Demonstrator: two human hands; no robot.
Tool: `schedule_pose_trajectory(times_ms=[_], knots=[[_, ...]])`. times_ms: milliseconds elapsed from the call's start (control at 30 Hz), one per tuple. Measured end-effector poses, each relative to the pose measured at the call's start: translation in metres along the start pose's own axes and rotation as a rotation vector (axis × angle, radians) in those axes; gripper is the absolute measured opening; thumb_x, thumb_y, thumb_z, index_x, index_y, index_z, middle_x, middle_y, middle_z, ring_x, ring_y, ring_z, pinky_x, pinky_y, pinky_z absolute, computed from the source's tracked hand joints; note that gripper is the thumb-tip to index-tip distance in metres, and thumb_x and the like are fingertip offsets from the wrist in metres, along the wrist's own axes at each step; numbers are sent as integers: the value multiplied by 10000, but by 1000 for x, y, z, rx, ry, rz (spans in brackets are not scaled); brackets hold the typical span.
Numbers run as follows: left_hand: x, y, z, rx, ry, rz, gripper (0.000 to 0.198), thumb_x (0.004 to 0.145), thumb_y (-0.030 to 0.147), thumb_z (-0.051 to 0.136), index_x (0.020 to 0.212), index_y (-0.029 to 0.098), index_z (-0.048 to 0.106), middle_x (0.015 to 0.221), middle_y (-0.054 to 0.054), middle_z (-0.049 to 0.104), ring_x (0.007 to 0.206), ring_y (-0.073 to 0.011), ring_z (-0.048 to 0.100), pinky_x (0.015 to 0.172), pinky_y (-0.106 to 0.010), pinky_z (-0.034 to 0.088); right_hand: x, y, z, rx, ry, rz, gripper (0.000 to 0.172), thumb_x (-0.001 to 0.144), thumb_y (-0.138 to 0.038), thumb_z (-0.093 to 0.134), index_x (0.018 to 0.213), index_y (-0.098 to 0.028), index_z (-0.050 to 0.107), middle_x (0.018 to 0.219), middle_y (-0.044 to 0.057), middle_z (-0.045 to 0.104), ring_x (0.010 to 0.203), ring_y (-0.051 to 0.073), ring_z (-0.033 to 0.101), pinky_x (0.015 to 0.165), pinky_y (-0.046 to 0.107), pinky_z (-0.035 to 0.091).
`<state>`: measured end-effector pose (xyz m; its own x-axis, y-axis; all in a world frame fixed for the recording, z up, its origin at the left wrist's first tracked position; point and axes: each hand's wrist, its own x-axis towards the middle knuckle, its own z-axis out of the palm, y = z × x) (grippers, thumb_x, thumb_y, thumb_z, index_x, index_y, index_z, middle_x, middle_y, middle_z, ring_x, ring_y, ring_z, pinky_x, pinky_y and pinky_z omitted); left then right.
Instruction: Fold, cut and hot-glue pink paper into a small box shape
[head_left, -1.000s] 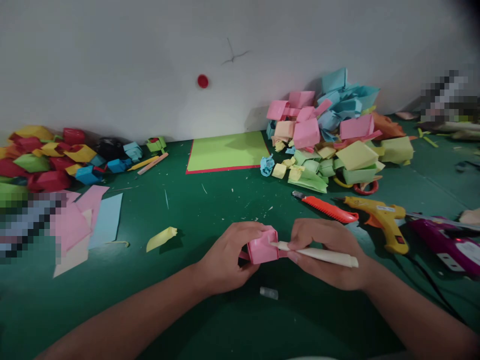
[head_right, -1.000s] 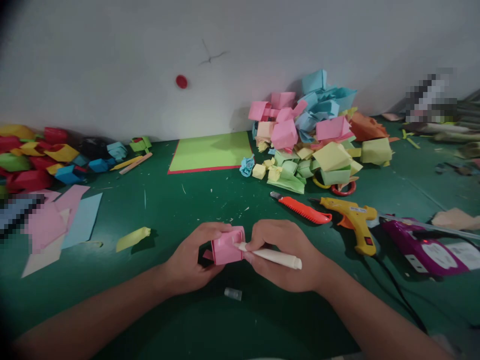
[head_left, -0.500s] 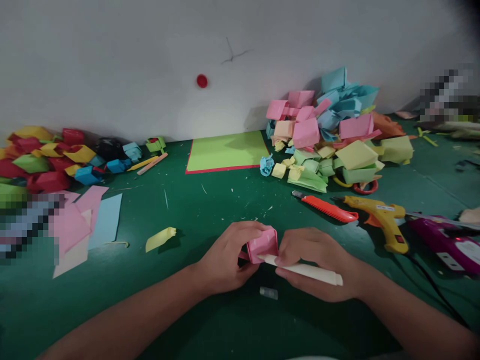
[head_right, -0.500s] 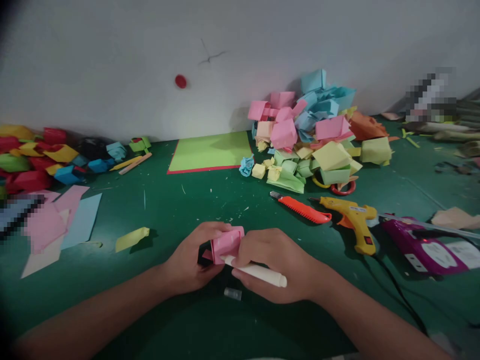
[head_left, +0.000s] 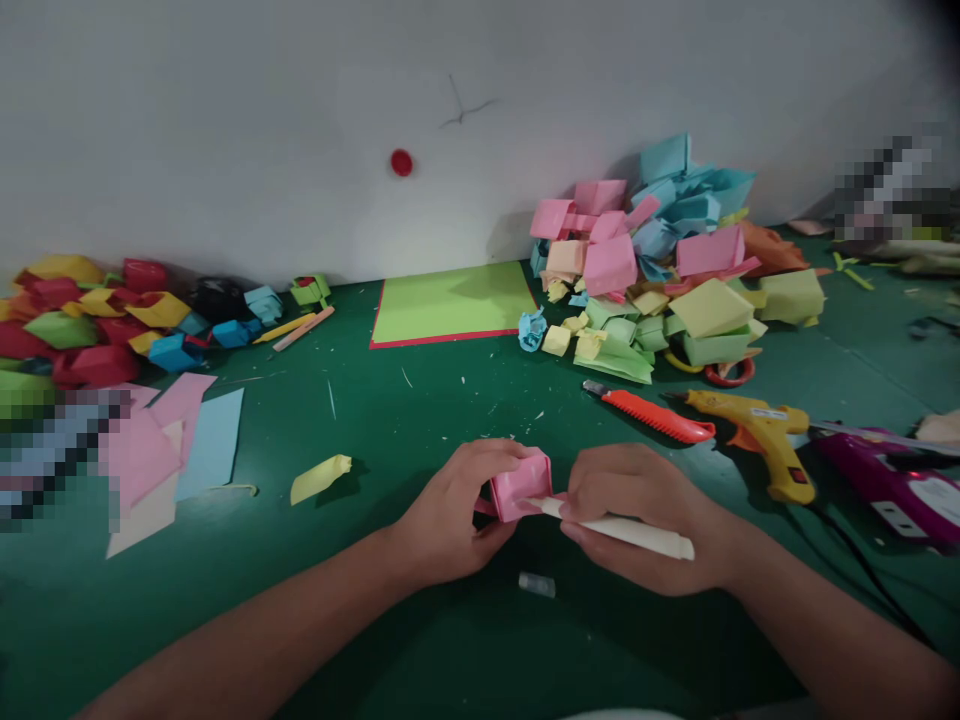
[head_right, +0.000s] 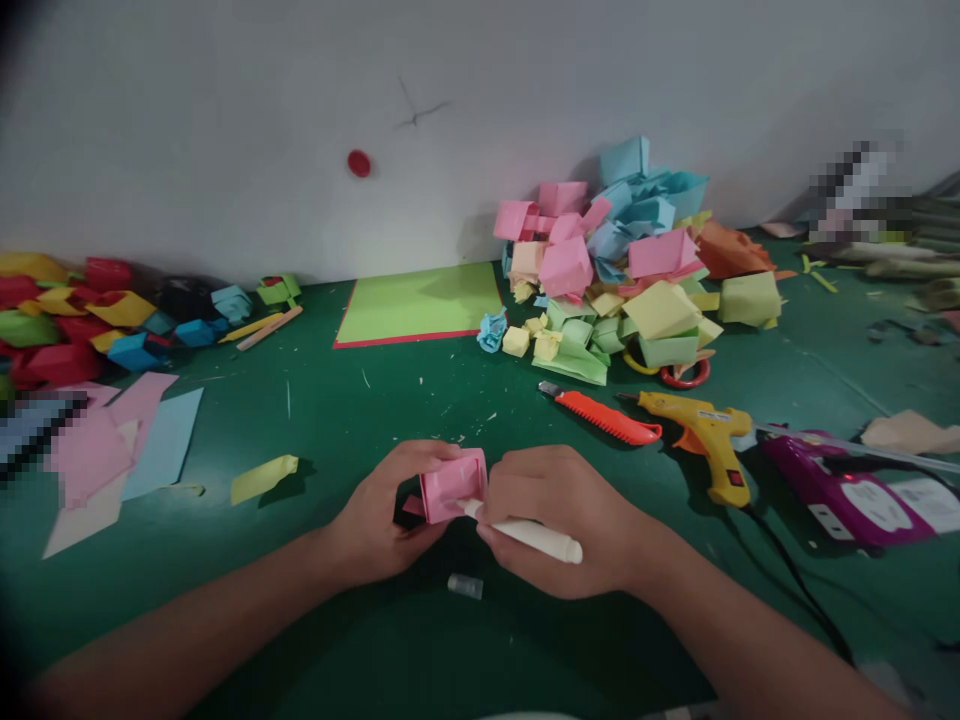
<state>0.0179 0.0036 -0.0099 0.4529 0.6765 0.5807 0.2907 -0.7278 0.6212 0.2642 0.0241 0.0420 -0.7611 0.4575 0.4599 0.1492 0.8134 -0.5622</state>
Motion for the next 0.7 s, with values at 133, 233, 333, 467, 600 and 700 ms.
schedule_pose_trajectory(times_ms=[133, 233, 333, 467, 600, 700], knots=[[0, 0, 1, -10, 9, -1, 589, 825, 110, 687, 1344, 246, 443, 1302, -140, 651, 1244, -266, 613, 1022, -454, 519, -2, 2, -1, 5, -2, 13, 148, 915, -132, 561, 827, -238, 507, 705, -5, 595, 661, 159, 532, 600, 312, 359], [0, 0, 1, -10, 7, -21, 593, 815, 108, 695, 1335, 248, 446, 1308, -138, 648, 1244, -272, 615, 1021, -456, 521, -3, 2, -2, 16, -4, 17, 143, 905, -131, 564, 836, -241, 504, 705, -10, 584, 659, 159, 523, 601, 308, 356], [0, 0, 0, -6, 7, -28, 597, 809, 105, 702, 1328, 251, 447, 1311, -137, 646, 1247, -275, 618, 1017, -451, 524, -2, 1, -3, 20, -4, 25, 142, 903, -136, 559, 833, -247, 509, 698, -13, 585, 643, 160, 517, 591, 305, 345], [0, 0, 0, -8, 9, -22, 601, 813, 95, 689, 1335, 253, 435, 1299, -136, 649, 1260, -277, 610, 1018, -458, 523, -1, 0, -4, 27, 3, 31, 136, 908, -145, 571, 839, -248, 516, 702, -26, 594, 646, 144, 527, 598, 284, 355], [0, 0, 1, 0, 6, -24, 608, 809, 91, 679, 1339, 257, 432, 1298, -133, 642, 1266, -275, 602, 1017, -462, 531, -1, 0, -5, 25, -4, 45, 137, 907, -131, 584, 847, -241, 529, 708, -25, 611, 639, 132, 525, 596, 274, 356], [1, 0, 0, -3, 10, -28, 614, 806, 90, 681, 1343, 256, 432, 1295, -135, 631, 1257, -274, 604, 1015, -459, 535, -2, -1, -6, 79, 24, 43, 142, 899, -115, 600, 870, -241, 542, 702, -25, 622, 644, 130, 540, 602, 268, 383]])
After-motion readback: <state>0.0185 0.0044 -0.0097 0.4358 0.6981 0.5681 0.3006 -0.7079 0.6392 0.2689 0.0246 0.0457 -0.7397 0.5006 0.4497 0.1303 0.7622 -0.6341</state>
